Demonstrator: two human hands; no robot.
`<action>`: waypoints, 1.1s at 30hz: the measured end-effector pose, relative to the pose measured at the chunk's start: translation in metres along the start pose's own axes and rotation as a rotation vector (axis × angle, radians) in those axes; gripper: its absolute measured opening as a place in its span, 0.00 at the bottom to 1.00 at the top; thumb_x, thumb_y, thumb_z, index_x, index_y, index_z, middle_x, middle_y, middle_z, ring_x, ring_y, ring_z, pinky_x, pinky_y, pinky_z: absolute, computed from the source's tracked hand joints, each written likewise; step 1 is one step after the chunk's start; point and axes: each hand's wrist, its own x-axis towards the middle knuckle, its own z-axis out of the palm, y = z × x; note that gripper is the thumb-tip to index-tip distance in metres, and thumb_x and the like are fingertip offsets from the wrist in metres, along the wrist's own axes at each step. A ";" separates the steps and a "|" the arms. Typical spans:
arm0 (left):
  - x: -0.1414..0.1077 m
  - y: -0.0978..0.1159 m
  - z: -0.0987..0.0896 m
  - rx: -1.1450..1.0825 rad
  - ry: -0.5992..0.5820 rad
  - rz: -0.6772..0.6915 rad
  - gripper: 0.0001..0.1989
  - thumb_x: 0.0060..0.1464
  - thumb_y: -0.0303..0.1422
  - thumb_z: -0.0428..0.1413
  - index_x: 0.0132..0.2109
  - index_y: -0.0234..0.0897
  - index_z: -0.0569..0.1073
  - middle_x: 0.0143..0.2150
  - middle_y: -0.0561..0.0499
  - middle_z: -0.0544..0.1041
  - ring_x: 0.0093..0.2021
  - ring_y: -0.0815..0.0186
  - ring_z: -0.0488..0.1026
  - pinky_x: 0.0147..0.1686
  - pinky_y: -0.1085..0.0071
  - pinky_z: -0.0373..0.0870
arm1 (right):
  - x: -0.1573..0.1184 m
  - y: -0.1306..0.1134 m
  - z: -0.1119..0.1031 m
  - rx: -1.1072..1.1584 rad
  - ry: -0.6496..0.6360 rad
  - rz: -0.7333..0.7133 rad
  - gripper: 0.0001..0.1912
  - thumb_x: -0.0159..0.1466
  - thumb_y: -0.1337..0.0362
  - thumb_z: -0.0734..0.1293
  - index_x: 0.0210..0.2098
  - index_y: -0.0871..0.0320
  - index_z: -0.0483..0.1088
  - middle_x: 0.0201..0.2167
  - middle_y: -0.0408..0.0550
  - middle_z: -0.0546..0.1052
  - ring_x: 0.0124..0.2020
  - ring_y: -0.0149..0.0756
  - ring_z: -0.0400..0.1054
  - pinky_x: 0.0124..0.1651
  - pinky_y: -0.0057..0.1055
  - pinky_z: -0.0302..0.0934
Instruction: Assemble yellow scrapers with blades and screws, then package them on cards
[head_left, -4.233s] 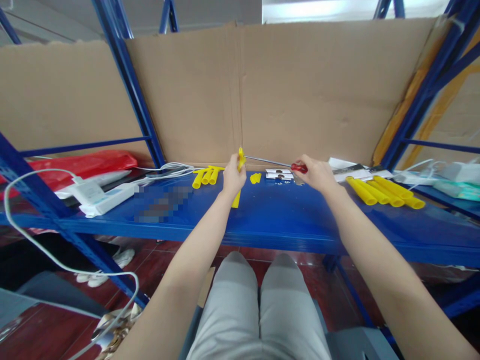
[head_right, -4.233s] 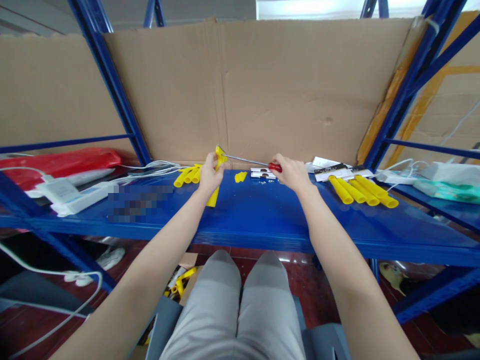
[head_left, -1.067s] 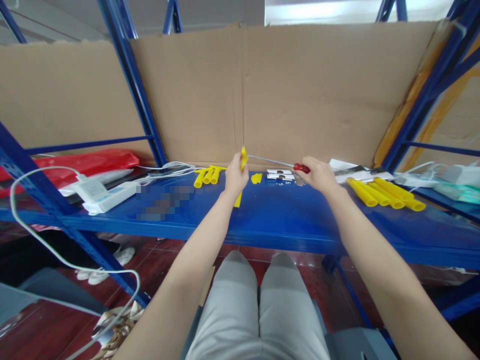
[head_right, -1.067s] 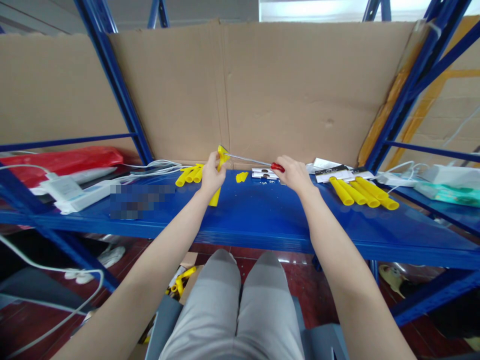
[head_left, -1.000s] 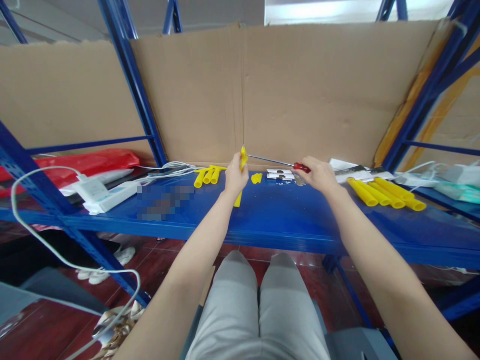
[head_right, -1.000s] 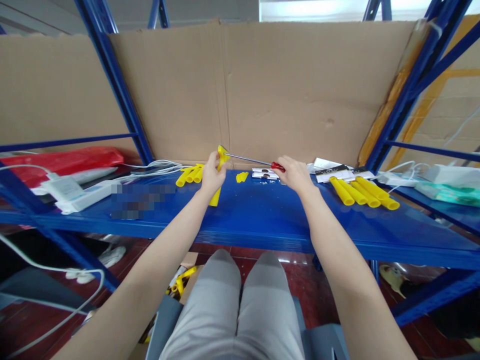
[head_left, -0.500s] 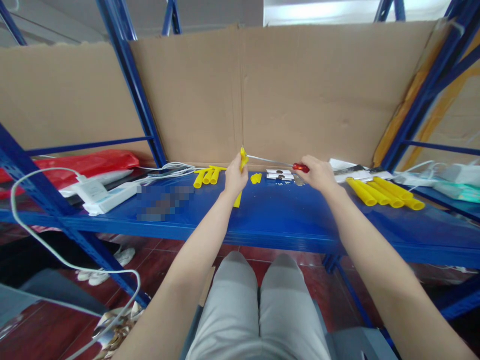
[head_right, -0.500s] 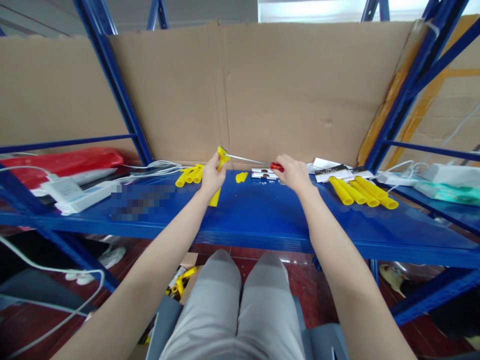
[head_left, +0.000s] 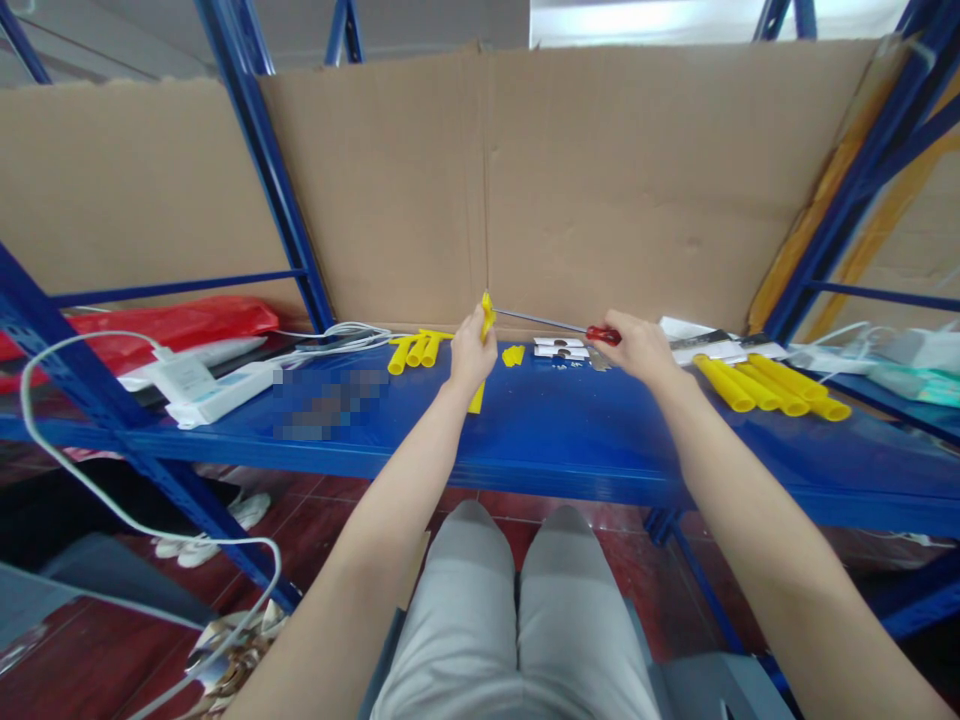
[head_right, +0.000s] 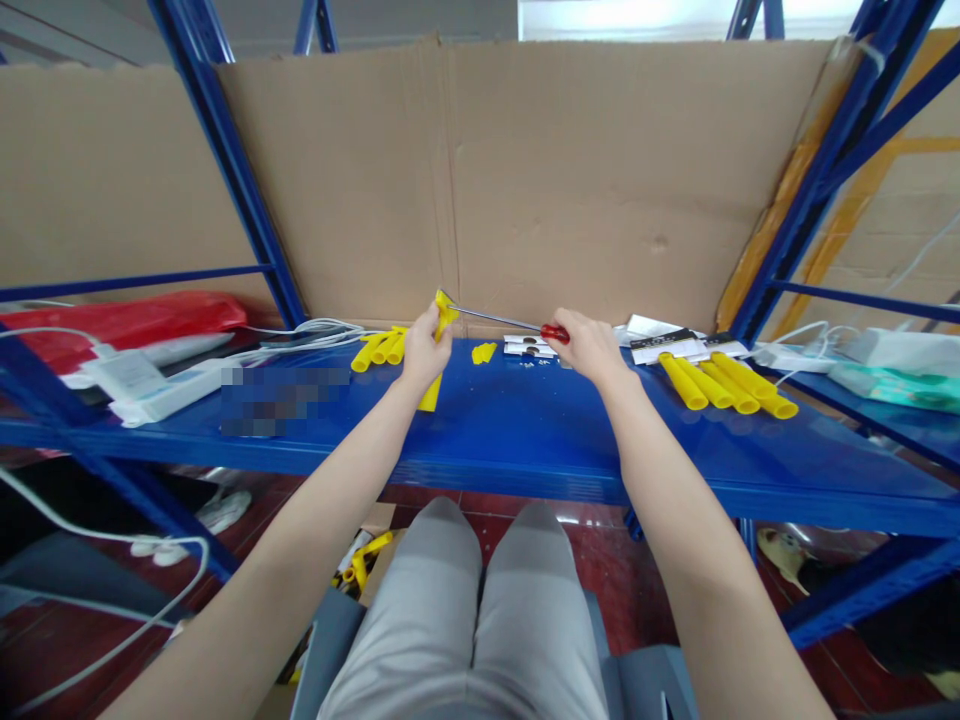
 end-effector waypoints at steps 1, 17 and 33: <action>0.000 0.001 0.000 0.002 0.009 0.003 0.21 0.58 0.31 0.52 0.59 0.35 0.67 0.55 0.38 0.74 0.59 0.53 0.69 0.60 0.56 0.63 | 0.000 0.000 -0.001 -0.009 0.006 -0.018 0.10 0.64 0.56 0.61 0.35 0.54 0.70 0.32 0.52 0.77 0.34 0.43 0.69 0.29 0.31 0.51; -0.001 0.007 -0.004 0.028 0.023 0.051 0.20 0.59 0.30 0.51 0.58 0.35 0.68 0.52 0.40 0.76 0.57 0.55 0.71 0.58 0.59 0.66 | 0.000 -0.001 -0.001 -0.017 -0.017 0.009 0.11 0.64 0.56 0.62 0.39 0.54 0.71 0.34 0.51 0.78 0.35 0.43 0.70 0.30 0.31 0.51; -0.001 0.010 -0.006 -0.005 0.017 0.039 0.20 0.59 0.30 0.51 0.58 0.36 0.67 0.53 0.40 0.76 0.57 0.55 0.71 0.58 0.56 0.66 | 0.001 -0.001 0.000 -0.035 -0.015 0.024 0.13 0.64 0.55 0.61 0.41 0.55 0.72 0.34 0.52 0.79 0.36 0.44 0.71 0.30 0.32 0.52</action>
